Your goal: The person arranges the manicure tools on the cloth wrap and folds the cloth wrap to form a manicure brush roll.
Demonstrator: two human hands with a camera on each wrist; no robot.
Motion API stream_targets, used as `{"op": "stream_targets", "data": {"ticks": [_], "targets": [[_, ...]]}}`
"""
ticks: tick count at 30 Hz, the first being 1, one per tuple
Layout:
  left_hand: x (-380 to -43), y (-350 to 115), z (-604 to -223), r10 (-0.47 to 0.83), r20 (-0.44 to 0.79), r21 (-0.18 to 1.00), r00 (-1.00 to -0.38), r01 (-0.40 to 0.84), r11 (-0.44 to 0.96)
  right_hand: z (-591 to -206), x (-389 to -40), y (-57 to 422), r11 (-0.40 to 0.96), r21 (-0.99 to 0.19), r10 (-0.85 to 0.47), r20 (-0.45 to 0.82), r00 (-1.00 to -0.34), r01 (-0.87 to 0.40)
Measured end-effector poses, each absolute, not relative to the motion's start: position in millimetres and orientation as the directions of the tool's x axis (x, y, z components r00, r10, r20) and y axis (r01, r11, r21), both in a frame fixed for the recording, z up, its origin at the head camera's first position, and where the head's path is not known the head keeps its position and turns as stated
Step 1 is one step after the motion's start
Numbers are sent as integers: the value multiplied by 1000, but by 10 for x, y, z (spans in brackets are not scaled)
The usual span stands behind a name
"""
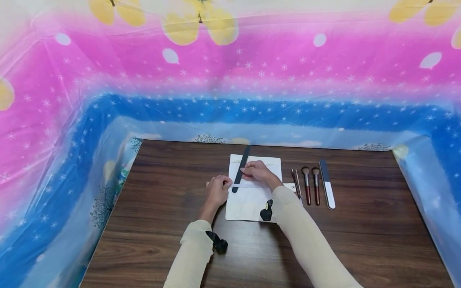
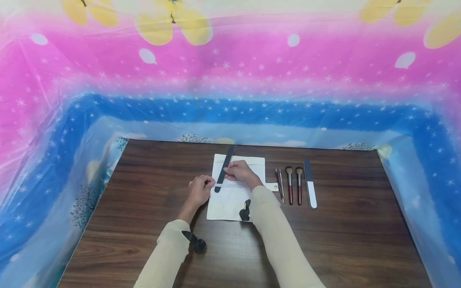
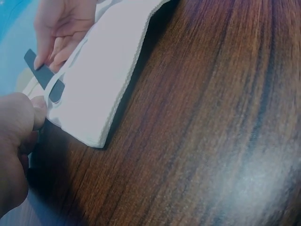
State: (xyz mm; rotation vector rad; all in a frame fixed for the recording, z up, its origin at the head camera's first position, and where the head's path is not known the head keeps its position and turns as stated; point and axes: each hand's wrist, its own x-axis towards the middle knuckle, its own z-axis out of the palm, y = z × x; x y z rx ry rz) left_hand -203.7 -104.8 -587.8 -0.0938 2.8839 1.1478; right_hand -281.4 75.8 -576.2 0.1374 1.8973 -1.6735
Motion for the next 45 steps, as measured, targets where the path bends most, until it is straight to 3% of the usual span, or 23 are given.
{"op": "stream_targets", "data": {"ticks": [3,10,17,35,45], "targets": [[-2036,-1061,-5887,-44,-58,680,-997,-71,730,-5731,-2821,734,225,-865,-313,-499,-808,448],[-2028,-1082,-5887,-36,-49,683,-998,-60,728,-5681,-2826,638,154,-901,-195,-429,-882,405],[-2026,-1070,-5883,-23,-44,693,-999,-47,719,-5700,-2823,605,105,-896,-138,-444,-886,432],[-2036,-1069,-5911,-31,-30,665,-999,-43,745,-5745,-2825,708,242,-861,-322,-506,-800,447],[-2025,-1060,-5905,-35,-71,694,-997,-75,716,-5794,-2796,637,176,-876,-153,-475,-867,449]]}}
